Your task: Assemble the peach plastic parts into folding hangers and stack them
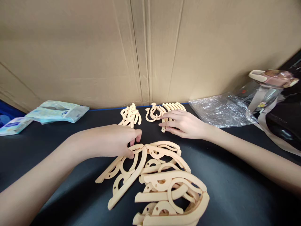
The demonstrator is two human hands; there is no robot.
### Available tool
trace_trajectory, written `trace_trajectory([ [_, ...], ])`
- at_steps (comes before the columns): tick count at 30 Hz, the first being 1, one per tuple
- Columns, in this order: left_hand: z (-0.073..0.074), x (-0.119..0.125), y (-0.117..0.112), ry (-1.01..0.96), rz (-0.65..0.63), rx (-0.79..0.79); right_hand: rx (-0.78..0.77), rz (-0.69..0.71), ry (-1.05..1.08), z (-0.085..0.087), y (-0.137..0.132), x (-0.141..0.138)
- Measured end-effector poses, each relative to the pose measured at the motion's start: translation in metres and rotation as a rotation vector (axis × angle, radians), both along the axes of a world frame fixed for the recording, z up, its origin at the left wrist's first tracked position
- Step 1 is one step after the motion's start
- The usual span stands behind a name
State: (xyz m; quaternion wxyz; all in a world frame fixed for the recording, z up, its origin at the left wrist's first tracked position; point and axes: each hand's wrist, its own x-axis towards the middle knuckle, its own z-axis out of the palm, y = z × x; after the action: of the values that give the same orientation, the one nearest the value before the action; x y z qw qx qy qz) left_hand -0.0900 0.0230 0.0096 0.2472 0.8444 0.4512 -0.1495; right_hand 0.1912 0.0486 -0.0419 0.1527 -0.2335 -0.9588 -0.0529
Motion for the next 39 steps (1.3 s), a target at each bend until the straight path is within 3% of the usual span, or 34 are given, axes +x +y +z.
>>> trace_trajectory([
  [9, -0.001, 0.000, -0.002, 0.049, 0.000, 0.006, 0.165, -0.016, -0.038, -0.012, 0.007, 0.002],
  [14, -0.001, 0.001, -0.004, 0.082, 0.016, 0.020, 0.125, -0.056, 0.013, -0.013, 0.008, 0.003],
  [18, 0.007, 0.006, 0.000, -0.032, 0.068, -0.087, -0.081, -0.093, 0.189, -0.003, -0.008, -0.007],
  [22, 0.016, 0.017, 0.004, -0.328, 0.222, -0.369, -0.550, -0.086, 0.431, 0.014, -0.035, -0.028],
  [25, 0.022, 0.025, 0.003, -0.505, 0.291, -0.357, -0.957, -0.132, 0.604, 0.026, -0.044, -0.040],
  [27, 0.028, 0.029, 0.001, -0.591, 0.294, -0.275, -1.123, -0.155, 0.743, 0.033, -0.042, -0.044],
  [32, 0.040, 0.029, -0.004, -0.750, 0.368, -0.120, -1.178, -0.222, 0.933, 0.050, -0.027, -0.041],
  [39, 0.041, 0.023, -0.004, -0.862, 0.506, -0.225, -1.019, -0.204, 0.928, 0.069, -0.021, -0.019],
])
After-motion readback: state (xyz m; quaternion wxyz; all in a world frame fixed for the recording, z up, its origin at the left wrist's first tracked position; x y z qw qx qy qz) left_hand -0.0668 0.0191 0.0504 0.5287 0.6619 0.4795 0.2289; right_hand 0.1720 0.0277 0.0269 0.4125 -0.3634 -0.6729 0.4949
